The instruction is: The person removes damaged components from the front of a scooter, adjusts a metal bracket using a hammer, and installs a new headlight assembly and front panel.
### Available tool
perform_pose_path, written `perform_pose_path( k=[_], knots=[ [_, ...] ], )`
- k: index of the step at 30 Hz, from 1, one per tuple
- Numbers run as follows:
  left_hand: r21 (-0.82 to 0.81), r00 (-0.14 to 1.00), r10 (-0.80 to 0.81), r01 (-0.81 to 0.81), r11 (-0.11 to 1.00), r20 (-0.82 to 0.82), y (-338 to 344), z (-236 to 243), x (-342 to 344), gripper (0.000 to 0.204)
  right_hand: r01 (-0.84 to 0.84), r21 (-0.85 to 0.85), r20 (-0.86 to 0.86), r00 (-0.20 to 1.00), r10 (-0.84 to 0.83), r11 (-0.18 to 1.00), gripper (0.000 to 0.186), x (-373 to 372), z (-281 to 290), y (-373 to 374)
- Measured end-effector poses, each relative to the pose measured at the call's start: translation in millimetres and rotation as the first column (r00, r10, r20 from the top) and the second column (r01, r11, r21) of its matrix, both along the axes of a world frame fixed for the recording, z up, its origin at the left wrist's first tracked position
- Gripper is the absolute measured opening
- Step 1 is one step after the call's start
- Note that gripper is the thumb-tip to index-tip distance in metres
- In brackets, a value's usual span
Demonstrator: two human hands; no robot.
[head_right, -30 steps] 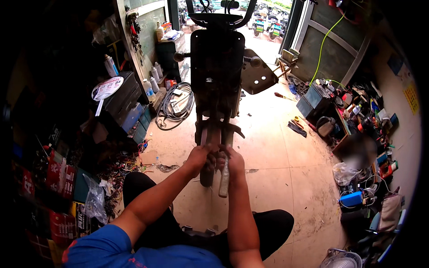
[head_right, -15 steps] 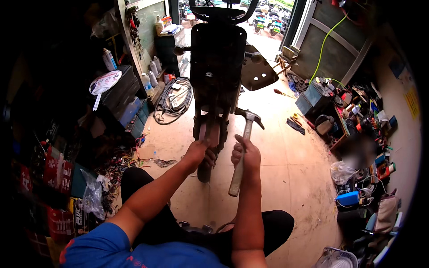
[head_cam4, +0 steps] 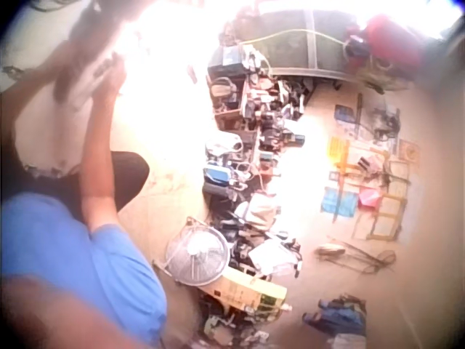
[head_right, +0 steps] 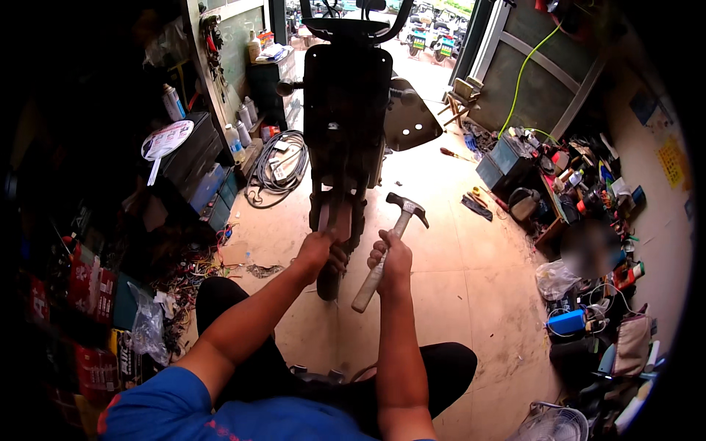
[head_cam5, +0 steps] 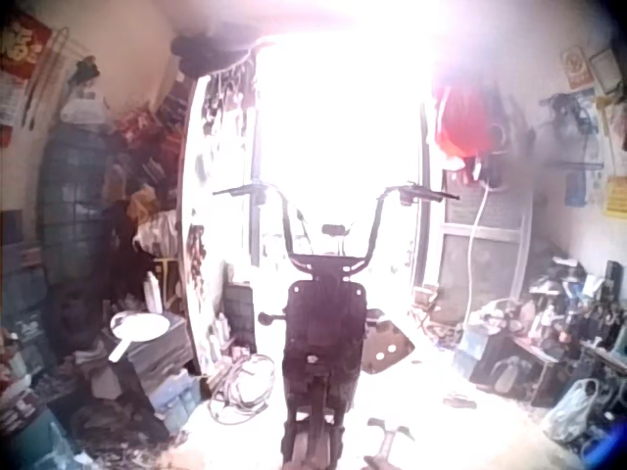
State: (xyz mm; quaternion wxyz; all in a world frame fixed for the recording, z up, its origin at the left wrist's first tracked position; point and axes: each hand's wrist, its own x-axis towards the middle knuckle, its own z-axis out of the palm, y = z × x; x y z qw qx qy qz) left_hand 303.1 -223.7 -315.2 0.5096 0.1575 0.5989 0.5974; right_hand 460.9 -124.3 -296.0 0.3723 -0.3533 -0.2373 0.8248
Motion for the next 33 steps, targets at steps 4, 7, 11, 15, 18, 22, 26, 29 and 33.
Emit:
perform_pose_path(
  k=[4, 7, 11, 15, 18, 22, 26, 29, 33],
  knots=[
    [0.04, 1.0, 0.005, -0.005, 0.999, -0.009, 10.4, -5.9, 5.2, 0.038, -0.167, 0.035, 0.019, 0.986, 0.166, 0.985, 0.03, -10.9, -5.0, -11.0],
    [0.085, 0.999, 0.016, -0.019, 0.996, 0.04, 10.3, -30.4, 0.5, 0.036, -0.264, 0.036, 0.089, 0.962, 0.26, 0.964, 0.027, -33.5, 5.5, -33.5],
    [0.116, 0.996, -0.001, -0.009, 0.993, 0.086, 13.7, -34.1, -2.7, 0.034, -0.282, 0.012, 0.022, 0.959, 0.281, 0.959, 0.025, -34.3, -1.6, -28.0],
    [0.098, 0.996, 0.013, -0.022, 0.995, 0.092, 10.1, -18.9, 3.9, 0.037, -0.288, -0.081, -0.135, 0.952, 0.275, 0.954, 0.018, -23.6, -20.2, -5.0],
    [0.068, 0.999, 0.006, -0.009, 0.998, 0.051, 5.5, -12.0, 1.8, 0.039, -0.023, -0.026, -0.11, 0.994, 0.02, 0.999, 0.012, 2.0, -22.1, 21.1],
    [0.031, 0.995, 0.056, -0.059, 0.998, 0.082, 4.0, 0.9, 10.8, 0.04, 0.63, 0.106, -0.115, 0.776, -0.62, 0.769, 0.02, 36.3, 39.7, 35.0],
    [0.101, 0.991, -0.008, -0.005, 0.995, 0.136, 20.8, -23.9, 6.2, 0.033, 0.085, 0.277, 0.162, 0.978, -0.134, 0.957, 0.021, -20.3, -45.7, 18.8],
    [0.088, 0.992, 0.026, -0.037, 0.995, 0.121, 7.3, -23.3, 1.0, 0.028, 0.005, 0.087, 0.163, 0.986, -0.02, 0.996, 0.022, -16.2, 9.3, 5.6],
    [0.109, 0.989, 0.012, -0.029, 0.994, 0.149, 10.7, -21.8, 7.5, 0.032, -0.03, 0.051, 0.053, 0.998, 0.028, 0.998, 0.019, -5.1, 10.5, 15.0]
  ],
)
